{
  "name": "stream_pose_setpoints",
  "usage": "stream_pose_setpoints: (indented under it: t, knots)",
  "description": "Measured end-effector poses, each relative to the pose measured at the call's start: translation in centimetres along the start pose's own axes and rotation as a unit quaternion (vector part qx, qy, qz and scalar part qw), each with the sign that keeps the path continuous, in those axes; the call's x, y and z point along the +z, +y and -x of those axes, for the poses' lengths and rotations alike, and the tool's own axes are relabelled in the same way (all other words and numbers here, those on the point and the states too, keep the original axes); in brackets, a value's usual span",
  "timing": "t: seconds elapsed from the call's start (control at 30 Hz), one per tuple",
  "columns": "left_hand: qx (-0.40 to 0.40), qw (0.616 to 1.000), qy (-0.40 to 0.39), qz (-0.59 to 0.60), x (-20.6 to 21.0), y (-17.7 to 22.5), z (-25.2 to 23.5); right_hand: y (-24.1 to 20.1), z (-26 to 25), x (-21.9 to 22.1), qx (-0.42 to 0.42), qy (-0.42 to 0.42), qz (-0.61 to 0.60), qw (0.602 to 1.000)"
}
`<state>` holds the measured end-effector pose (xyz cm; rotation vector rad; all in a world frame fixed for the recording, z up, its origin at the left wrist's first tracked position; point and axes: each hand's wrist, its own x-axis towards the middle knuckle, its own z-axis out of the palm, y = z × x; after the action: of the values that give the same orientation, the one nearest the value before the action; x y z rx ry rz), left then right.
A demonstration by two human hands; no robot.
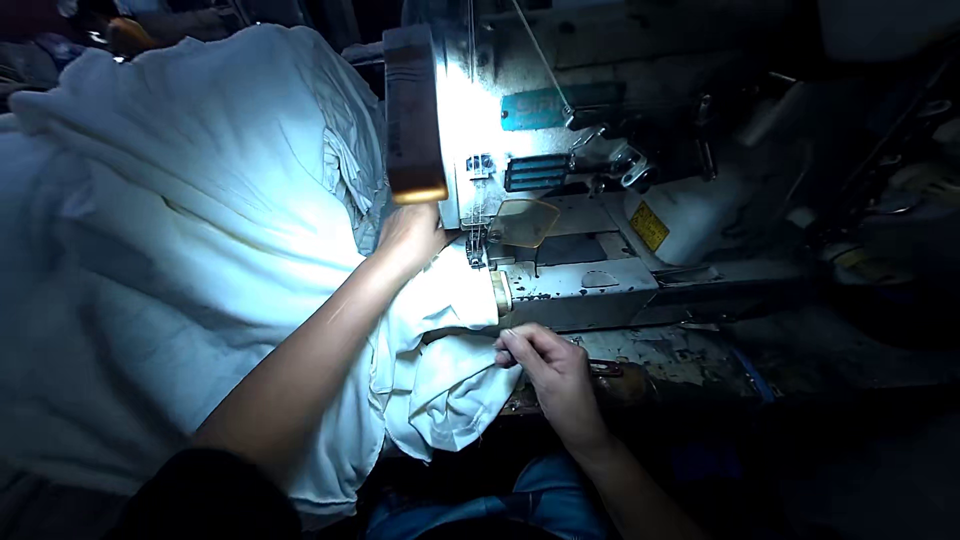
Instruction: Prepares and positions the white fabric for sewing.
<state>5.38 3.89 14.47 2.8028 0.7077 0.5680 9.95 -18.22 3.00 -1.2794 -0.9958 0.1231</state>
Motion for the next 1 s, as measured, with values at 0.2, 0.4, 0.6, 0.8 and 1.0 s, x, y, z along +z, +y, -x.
stream_pose_setpoints:
  t: [0.2, 0.4, 0.6, 0.8, 1.0]
  knots:
    - [0.139, 0.981, 0.135, -0.007, 0.6, -1.6, 9.1, 1.1, -1.2, 0.2, -0.177, 0.052, 0.289, 0.939]
    - [0.171, 0.948, 0.259, 0.075, 2.6, -0.5, 6.8, 0.0, -3.2, 1.2, -0.012, -0.051, -0.064, 0.997]
    - [0.277, 0.875, 0.373, 0.139, 0.3, 1.5, 8.0, -0.5, -2.9, 0.4, 0.030, -0.088, -0.089, 0.992]
    - [0.389, 0.865, 0.313, 0.060, 0.9, 1.4, 11.3, -2.0, 0.2, -0.5, -0.066, -0.168, -0.117, 0.977]
    - [0.371, 0.895, 0.233, 0.082, -2.8, 4.7, 14.8, -3.7, 3.2, -1.8, -0.097, -0.177, -0.031, 0.979]
